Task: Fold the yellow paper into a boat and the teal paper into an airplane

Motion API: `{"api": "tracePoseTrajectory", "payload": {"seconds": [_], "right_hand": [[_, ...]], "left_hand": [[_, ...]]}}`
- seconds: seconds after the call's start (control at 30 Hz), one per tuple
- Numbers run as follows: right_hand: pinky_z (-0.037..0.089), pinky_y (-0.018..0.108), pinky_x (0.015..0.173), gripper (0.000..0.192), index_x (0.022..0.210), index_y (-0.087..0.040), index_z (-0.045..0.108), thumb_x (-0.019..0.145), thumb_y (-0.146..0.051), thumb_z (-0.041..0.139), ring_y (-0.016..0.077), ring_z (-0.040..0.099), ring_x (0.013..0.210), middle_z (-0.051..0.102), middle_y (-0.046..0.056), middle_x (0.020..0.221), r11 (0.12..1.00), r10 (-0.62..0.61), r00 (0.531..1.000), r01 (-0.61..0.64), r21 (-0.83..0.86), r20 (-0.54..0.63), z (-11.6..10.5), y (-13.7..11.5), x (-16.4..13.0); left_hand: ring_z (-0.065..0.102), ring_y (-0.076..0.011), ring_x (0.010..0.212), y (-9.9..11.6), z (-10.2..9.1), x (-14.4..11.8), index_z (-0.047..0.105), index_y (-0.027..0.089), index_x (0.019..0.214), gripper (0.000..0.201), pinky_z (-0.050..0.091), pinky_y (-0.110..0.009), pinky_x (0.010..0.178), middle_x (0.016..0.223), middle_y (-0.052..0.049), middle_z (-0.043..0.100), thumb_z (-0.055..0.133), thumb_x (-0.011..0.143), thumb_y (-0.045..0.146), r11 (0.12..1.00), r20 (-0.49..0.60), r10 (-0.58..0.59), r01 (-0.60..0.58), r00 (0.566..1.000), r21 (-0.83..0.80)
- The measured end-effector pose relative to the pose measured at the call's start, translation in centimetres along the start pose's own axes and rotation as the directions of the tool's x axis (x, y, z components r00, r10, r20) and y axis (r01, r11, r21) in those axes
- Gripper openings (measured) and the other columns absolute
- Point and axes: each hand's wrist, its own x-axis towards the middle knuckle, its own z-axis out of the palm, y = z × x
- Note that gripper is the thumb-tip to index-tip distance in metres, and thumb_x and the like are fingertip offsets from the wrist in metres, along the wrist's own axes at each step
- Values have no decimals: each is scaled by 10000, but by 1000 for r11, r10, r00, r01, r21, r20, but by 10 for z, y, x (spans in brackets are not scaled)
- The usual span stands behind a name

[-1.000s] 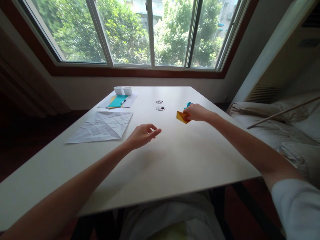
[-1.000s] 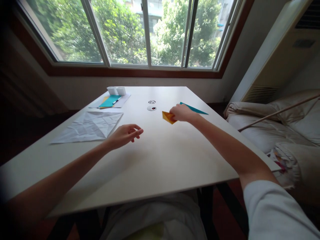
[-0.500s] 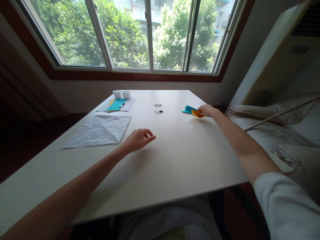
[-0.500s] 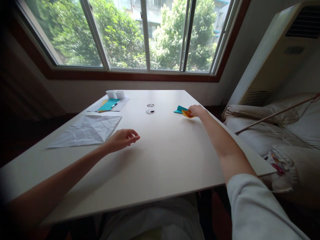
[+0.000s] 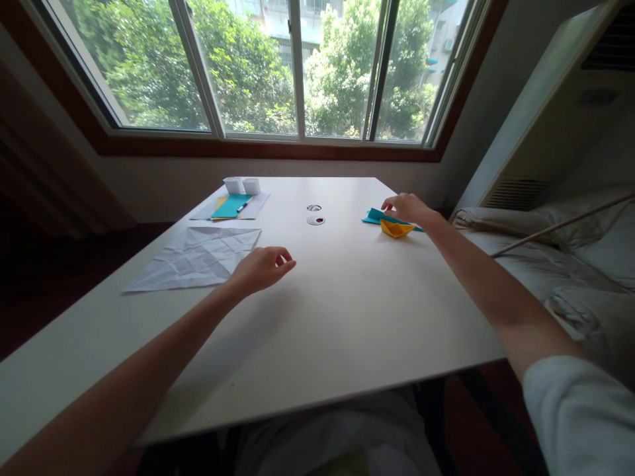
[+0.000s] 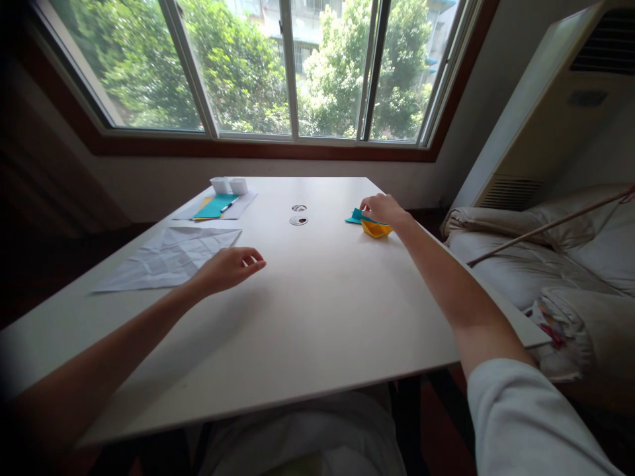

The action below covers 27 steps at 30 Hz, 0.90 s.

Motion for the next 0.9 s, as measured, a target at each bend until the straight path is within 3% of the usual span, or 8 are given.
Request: {"api": "tracePoseTrajectory", "payload": {"seconds": [0.1,0.27,0.33,0.43,0.57,0.77,0.9], "right_hand": [[367,258,704,274,1017,-208,621,827,-327,464,167,586,810,671,45,934,987,-137,984,145,64,-114,6,-37,-22],[358,262,705,211,878,-197,654,838,-275,462,152,576,754,675,35,801,910,-354,915,385,152,-194,38,-87,-71],[352,272,711,202,842,-190,662,834,-262,474,155,572,729,664,39,725,894,-367,901,411,179,-232,45,-95,-85],[361,254,673,213,877,-191,659,842,-288,473,137,564,676,656,34,704,868,-299,904,391,307,-305,47,-100,-96],[371,252,680,197,871,-195,656,836,-279,482,137,568,695,661,31,727,834,-306,891,421,357,-336,44,-107,-99],[372,272,737,166,845,-197,650,819,-210,486,148,574,745,670,27,754,806,-385,866,484,341,-319,50,-122,-106],[374,270,748,171,841,-192,642,829,-205,472,152,575,787,672,30,794,797,-376,854,496,346,-358,48,-129,-111]], "left_hand": [[603,-205,738,-15,-6,3,624,245,850,329,395,-257,588,825,-20,672,432,769,500,985,-50,-89,95,995,145],[571,-296,874,-57,-20,10,609,206,917,413,413,-327,629,963,-102,635,342,805,500,882,-102,-285,302,953,362],[550,-295,909,-76,-26,10,601,179,973,441,421,-340,676,1002,-123,617,319,822,484,830,-44,-367,349,929,435],[509,-295,950,-99,-32,8,585,114,1023,431,402,-405,759,1077,-160,578,293,856,382,776,-48,-438,404,898,483],[498,-269,915,-117,-32,2,594,77,993,412,367,-463,800,1056,-161,586,288,869,323,748,-17,-496,437,868,500],[537,-274,942,-113,-20,9,619,140,1012,378,388,-383,799,1085,-130,605,317,842,292,833,74,-400,329,914,445],[571,-247,941,-71,-1,12,641,247,1020,341,411,-289,765,1063,-64,626,409,782,323,917,143,-210,144,967,371]]}}
